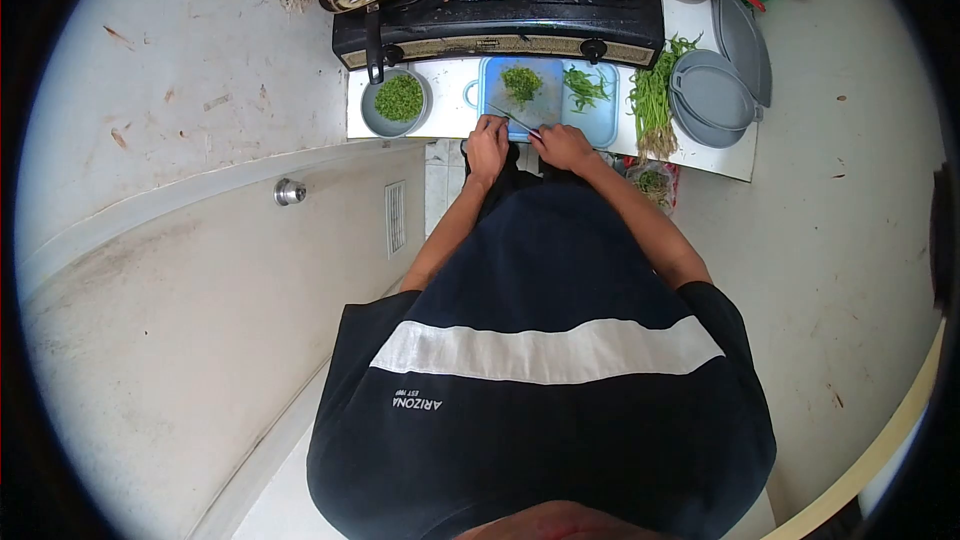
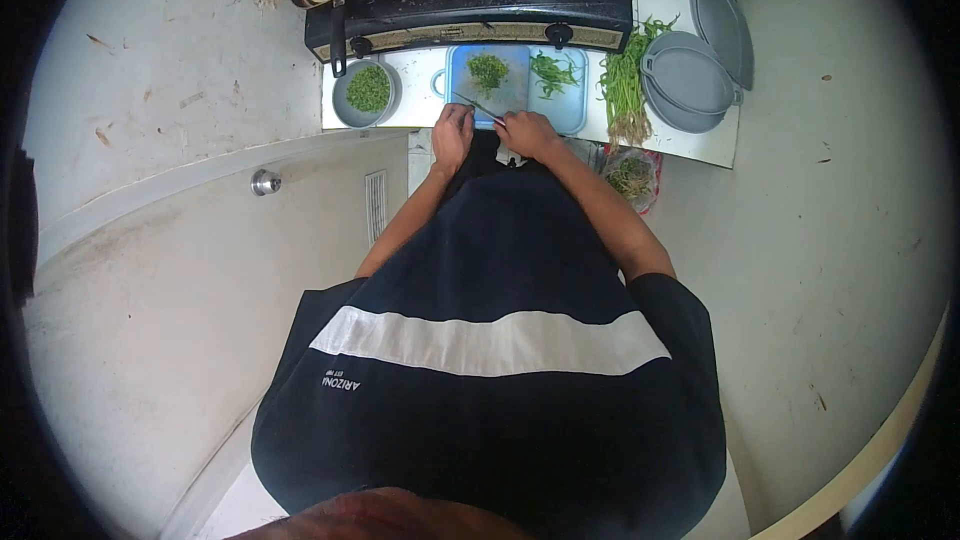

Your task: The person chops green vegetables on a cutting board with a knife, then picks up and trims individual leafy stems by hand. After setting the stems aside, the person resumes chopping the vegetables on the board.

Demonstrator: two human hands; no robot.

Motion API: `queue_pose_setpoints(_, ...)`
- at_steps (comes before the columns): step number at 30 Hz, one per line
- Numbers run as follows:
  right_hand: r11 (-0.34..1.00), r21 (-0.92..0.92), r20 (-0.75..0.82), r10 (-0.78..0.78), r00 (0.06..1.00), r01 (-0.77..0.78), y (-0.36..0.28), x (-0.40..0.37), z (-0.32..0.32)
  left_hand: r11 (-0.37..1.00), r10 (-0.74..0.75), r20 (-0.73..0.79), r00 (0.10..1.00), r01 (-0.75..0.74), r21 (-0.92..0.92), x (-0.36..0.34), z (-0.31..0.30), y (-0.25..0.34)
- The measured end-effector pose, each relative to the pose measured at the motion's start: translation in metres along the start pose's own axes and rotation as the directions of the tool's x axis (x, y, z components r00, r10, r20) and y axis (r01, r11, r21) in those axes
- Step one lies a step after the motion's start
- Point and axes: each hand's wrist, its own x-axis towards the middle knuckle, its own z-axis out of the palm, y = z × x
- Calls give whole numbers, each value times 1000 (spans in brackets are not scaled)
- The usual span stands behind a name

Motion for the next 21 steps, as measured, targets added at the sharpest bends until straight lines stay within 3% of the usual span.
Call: queue_pose_setpoints(21,996,-70,-11,49,999,-49,16,-11,0,998,-17,21,1000,18,-54,0,-1,-3)
